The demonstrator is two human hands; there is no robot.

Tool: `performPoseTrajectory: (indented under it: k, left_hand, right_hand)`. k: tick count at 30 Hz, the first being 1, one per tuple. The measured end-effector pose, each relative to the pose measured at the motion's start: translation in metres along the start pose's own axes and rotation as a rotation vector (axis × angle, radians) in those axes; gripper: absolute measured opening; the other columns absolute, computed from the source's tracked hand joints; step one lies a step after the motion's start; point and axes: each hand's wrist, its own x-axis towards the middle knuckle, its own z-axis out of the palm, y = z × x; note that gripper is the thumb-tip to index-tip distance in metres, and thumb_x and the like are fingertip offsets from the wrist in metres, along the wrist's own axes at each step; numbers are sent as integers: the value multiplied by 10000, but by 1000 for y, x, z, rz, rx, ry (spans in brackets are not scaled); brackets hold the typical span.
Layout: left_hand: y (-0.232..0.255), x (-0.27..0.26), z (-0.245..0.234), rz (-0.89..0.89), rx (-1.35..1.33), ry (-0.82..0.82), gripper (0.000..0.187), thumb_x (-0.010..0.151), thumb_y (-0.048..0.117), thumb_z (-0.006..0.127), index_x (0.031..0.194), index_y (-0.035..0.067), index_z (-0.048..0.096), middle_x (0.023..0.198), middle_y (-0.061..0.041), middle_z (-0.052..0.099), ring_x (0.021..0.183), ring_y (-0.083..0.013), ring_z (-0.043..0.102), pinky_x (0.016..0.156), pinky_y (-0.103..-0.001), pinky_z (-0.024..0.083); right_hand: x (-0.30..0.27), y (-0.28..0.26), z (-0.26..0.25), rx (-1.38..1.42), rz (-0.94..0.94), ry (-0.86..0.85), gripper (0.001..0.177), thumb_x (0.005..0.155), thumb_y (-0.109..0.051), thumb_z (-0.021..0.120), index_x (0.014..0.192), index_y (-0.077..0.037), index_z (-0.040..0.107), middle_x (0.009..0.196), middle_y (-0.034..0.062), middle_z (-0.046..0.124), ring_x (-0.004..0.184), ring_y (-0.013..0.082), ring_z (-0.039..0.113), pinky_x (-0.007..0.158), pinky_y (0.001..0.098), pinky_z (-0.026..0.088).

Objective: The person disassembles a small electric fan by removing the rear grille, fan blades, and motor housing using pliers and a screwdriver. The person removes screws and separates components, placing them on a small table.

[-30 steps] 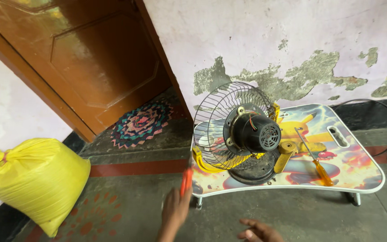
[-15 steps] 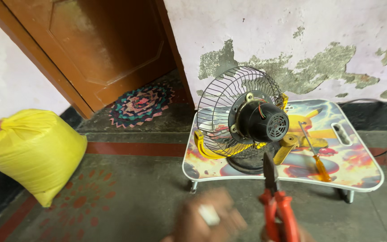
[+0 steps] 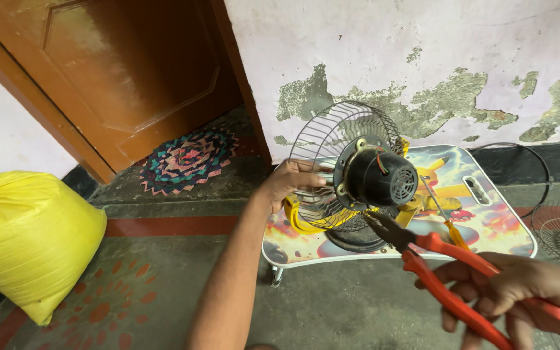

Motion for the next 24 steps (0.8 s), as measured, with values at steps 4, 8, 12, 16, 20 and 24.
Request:
performPoseTrajectory:
  k: [4,8,12,16,20,24]
  left_hand:
    - [-11,-6,1,48,27,23,434,752,61,808,1165,-54,743,1038,-139,786,908,-174,740,898,-328,588]
    - [-16,-6,6,78,-23,-18,450,718,40,815,1151,-58,745,1057,-153,787,927,-186,742,918,-346,585]
    - [-13,-11,4,63,-38,-23,469,707,41,819,1157,-61,735,1071,-164,782,957,-200,748,951,-353,577]
    - [-13,-12,3,72,-56,-68,491,697,45,829,1166,-61,727,1098,-168,777,992,-207,750,985,-359,572]
    - [-13,-12,4,84,-23,-41,479,699,46,828,1157,-56,730,1087,-161,778,986,-209,748,979,-362,571]
    - [-14,-13,3,96,-20,-46,465,705,50,828,1148,-61,741,1076,-164,780,970,-209,739,968,-370,571]
  right_hand:
    - [10,-22,25,89,-54,-18,888,634,-94,647,1476,-25,373,1224,248,737,975,367,811,573,379,678]
    - [21,-32,30,166,-68,-38,806,661,-75,597,1439,0,400,1168,266,712,936,368,793,575,381,679]
    - [20,-37,29,143,-80,-72,795,660,-48,585,1432,5,405,1162,267,713,920,353,790,572,376,681]
    - [16,-45,29,142,-12,-4,767,670,-96,615,1407,14,434,1135,275,721,874,352,789,542,383,672]
    - [15,-49,28,135,16,44,765,659,-124,633,1390,12,453,1094,273,721,843,361,795,523,392,664]
    - [17,-48,25,95,44,50,781,646,-108,628,1395,28,453,1057,269,713,859,354,796,548,405,667]
